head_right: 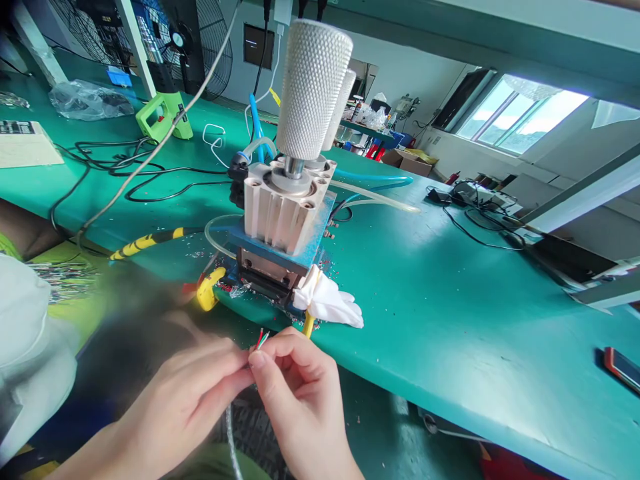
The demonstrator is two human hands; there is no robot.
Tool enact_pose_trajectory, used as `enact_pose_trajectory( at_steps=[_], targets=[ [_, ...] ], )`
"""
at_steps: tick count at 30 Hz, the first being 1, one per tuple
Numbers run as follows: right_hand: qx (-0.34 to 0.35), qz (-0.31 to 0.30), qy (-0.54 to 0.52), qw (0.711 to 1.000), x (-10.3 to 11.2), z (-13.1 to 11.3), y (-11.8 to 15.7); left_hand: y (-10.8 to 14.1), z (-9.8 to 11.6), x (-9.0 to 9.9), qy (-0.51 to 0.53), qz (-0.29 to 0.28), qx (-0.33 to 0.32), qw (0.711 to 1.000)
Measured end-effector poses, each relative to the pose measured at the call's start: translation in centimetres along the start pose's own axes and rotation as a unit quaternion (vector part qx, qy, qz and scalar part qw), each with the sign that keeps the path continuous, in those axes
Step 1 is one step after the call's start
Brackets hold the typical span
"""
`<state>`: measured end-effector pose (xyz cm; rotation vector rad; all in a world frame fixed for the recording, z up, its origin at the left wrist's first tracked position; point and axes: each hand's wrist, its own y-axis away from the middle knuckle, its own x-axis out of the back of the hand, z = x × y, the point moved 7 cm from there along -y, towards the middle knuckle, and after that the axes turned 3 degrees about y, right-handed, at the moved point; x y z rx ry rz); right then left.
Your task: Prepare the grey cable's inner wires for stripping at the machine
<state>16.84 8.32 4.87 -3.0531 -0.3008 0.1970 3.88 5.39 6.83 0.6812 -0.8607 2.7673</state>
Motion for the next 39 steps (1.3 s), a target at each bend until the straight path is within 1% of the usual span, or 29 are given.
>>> enact_pose_trajectory(
  at_steps=[2,7,12,17,19,23,28,31,35,37,39],
  targets=[
    [0.006,0.003,0.005,1.0,0.0,-0.1,0.0,0.0,-0.2,-0.2,0.012,-0.002,0.015,1.0],
    [-0.024,-0.003,-0.029,0.999,-0.1,0.6,0.1,0.1,-0.7,-0.6,0.049,-0.014,0.061,0.997],
    [-0.039,0.004,-0.009,0.999,0.1,0.7,0.1,0.4,-1.1,-0.9,0.066,-0.012,0.091,0.994],
    [-0.078,-0.021,-0.076,0.994,-0.1,1.6,0.1,0.7,-1.6,-1.5,0.1,-0.043,0.129,0.986],
    [-0.078,-0.033,-0.098,0.992,-0.2,1.8,0.1,0.7,-1.4,-1.5,0.091,-0.041,0.131,0.986],
    [-0.063,-0.032,-0.089,0.993,-0.1,1.8,0.0,0.5,-1.1,-1.1,0.066,-0.028,0.123,0.99],
    [-0.069,-0.03,-0.095,0.993,-0.1,1.9,0.0,0.4,-1.1,-1.2,0.065,-0.036,0.12,0.99],
    [-0.075,-0.021,-0.082,0.994,0.0,1.8,-0.1,0.5,-1.4,-1.5,0.088,-0.044,0.127,0.987],
    [-0.064,-0.002,-0.056,0.996,0.2,1.3,-0.4,0.5,-1.7,-1.9,0.128,-0.062,0.134,0.981],
    [-0.054,-0.009,-0.041,0.998,0.1,0.8,-0.6,0.5,-1.5,-1.8,0.116,-0.055,0.125,0.984],
    [-0.045,-0.015,-0.024,0.999,0.0,0.5,-0.7,0.5,-1.5,-1.7,0.101,-0.039,0.14,0.984]
  ],
)
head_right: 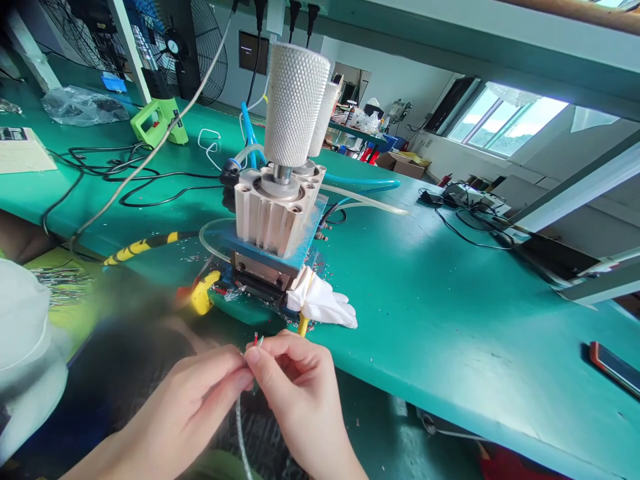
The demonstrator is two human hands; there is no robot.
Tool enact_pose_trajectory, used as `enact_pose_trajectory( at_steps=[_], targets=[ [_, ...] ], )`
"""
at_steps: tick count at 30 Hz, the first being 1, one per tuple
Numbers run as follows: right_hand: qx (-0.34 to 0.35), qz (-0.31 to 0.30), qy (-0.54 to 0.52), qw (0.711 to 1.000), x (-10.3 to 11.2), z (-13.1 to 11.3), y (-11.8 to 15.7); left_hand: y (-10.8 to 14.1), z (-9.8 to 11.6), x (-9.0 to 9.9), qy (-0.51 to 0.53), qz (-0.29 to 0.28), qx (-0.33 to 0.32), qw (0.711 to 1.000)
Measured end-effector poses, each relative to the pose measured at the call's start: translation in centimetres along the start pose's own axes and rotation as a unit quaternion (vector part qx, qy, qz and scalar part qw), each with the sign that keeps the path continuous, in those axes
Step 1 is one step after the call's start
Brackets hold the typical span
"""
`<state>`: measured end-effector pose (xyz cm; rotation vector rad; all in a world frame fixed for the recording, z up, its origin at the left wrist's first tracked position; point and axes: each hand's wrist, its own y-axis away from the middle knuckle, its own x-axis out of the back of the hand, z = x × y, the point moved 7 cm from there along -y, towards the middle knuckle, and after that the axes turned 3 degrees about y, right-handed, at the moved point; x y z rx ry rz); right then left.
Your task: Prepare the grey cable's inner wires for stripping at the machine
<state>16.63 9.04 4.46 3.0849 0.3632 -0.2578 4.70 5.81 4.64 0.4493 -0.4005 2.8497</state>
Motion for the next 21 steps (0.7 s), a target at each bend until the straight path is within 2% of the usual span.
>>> enact_pose_trajectory(
  at_steps=[5,8,10,12,14,16,21],
  targets=[
    [-0.002,0.007,0.004,1.0,0.2,0.0,-0.1,0.4,-1.1,-0.1,0.046,0.018,0.098,0.994],
    [-0.011,-0.005,-0.027,1.0,0.1,0.4,0.1,0.5,-1.6,-0.3,0.132,0.009,0.128,0.983],
    [-0.029,-0.016,-0.047,0.998,-0.1,0.8,0.2,0.6,-2.1,-0.7,0.245,-0.002,0.164,0.955],
    [-0.051,-0.018,-0.064,0.997,-0.3,1.3,0.2,0.6,-2.5,-1.1,0.365,0.002,0.197,0.91],
    [-0.066,-0.016,-0.077,0.995,-0.4,1.5,0.2,0.6,-2.7,-1.3,0.433,0.014,0.211,0.876],
    [-0.075,-0.019,-0.083,0.994,-0.6,1.7,0.1,0.5,-2.8,-1.2,0.427,0.019,0.208,0.88],
    [-0.07,-0.018,-0.089,0.993,-0.9,2.0,-0.3,0.6,-2.8,-0.2,0.295,0.034,0.19,0.936]
  ],
)
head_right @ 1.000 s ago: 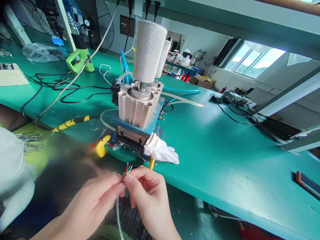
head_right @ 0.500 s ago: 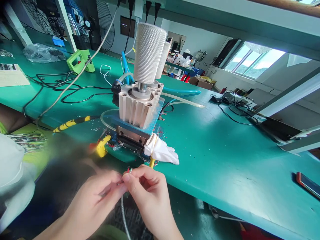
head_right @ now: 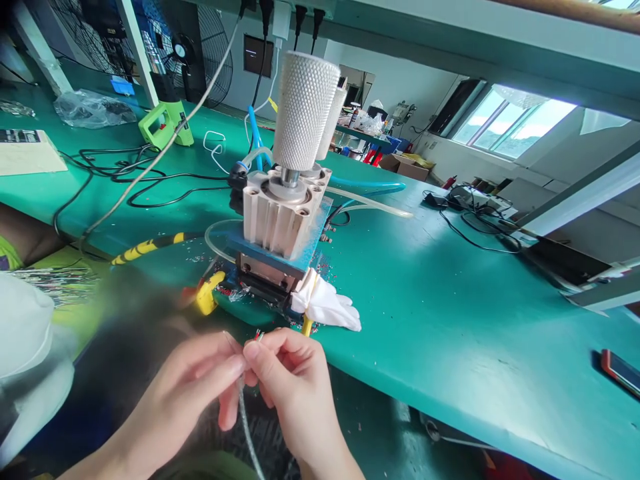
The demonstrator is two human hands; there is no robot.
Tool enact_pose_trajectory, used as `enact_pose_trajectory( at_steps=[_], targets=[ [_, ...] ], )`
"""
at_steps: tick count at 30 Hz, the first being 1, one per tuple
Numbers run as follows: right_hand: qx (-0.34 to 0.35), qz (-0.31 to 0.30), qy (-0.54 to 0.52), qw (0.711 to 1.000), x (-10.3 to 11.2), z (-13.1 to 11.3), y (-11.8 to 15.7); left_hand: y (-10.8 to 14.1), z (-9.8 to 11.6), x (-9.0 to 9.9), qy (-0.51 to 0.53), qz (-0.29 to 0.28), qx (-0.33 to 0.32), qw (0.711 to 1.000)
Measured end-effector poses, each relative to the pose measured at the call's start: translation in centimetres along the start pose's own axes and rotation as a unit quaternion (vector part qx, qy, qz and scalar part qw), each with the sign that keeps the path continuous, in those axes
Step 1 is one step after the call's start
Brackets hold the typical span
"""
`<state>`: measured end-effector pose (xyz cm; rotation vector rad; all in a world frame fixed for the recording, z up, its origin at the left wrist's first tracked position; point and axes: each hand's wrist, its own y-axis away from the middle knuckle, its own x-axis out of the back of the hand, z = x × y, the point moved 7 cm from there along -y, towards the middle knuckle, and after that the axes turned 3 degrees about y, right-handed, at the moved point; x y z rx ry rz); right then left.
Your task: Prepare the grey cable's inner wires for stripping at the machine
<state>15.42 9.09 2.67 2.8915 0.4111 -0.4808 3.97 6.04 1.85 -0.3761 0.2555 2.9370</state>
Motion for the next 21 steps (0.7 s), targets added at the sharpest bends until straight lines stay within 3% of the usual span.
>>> enact_pose_trajectory(
  at_steps=[6,13,21],
  targets=[
    [0.008,-0.022,-0.021,1.0,-0.6,0.2,-0.2,0.3,0.6,0.6,-0.078,0.019,-0.027,0.996],
    [0.001,0.004,-0.029,1.0,-0.7,0.4,-0.2,0.6,1.5,1.4,-0.085,0.052,-0.067,0.993],
    [-0.017,0.0,-0.052,0.999,-1.4,0.8,-0.3,0.6,1.2,1.0,-0.123,0.022,-0.06,0.99]
  ],
)
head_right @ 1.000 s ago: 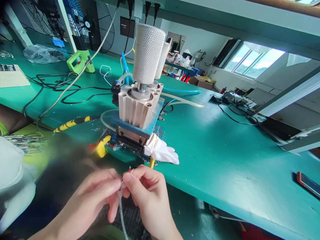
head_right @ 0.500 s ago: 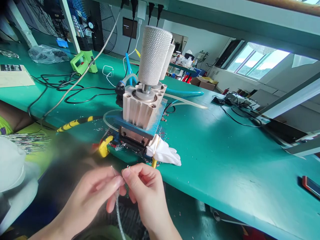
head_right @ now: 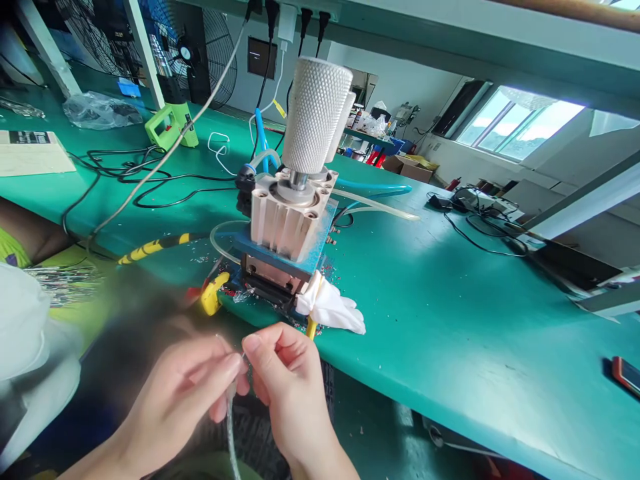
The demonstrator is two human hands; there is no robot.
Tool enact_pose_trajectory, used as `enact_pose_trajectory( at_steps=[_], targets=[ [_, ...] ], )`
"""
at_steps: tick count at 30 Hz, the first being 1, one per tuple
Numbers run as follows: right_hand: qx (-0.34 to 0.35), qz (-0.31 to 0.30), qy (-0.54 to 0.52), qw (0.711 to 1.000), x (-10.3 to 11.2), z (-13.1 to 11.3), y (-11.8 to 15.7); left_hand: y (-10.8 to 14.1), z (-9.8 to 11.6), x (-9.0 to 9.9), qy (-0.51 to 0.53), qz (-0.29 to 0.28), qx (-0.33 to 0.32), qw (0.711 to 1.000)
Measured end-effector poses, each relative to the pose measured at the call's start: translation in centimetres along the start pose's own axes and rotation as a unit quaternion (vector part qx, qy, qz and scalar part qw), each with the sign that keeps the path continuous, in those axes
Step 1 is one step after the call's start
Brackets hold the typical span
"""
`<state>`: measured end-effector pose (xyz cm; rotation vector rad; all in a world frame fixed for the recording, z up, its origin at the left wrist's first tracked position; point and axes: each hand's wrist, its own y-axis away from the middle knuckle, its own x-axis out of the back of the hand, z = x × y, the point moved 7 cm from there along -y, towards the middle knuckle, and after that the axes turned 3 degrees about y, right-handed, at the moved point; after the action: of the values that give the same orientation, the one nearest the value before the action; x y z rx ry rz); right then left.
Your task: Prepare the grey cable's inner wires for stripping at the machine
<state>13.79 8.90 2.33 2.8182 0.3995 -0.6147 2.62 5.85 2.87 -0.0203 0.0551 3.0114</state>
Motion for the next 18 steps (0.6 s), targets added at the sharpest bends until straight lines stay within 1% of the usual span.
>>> enact_pose_trajectory(
  at_steps=[3,7,10,16,18],
  targets=[
    [-0.021,0.007,-0.021,1.0,-0.1,0.2,-0.2,-0.1,0.3,0.2,-0.014,0.002,-0.016,1.0],
    [-0.051,0.003,-0.051,0.997,-0.6,0.5,-0.5,-0.4,0.1,0.4,0.024,0.025,-0.019,0.999],
    [-0.048,-0.003,-0.06,0.997,-0.9,0.5,-0.8,-0.8,-0.1,0.4,0.057,0.043,-0.02,0.997],
    [-0.04,-0.022,-0.048,0.998,-1.0,0.7,-0.9,-1.9,-0.8,0.3,0.133,0.043,0.007,0.99],
    [-0.026,-0.021,-0.038,0.999,-0.9,0.7,-0.9,-2.3,-1.0,0.3,0.161,0.051,0.017,0.985]
  ],
)
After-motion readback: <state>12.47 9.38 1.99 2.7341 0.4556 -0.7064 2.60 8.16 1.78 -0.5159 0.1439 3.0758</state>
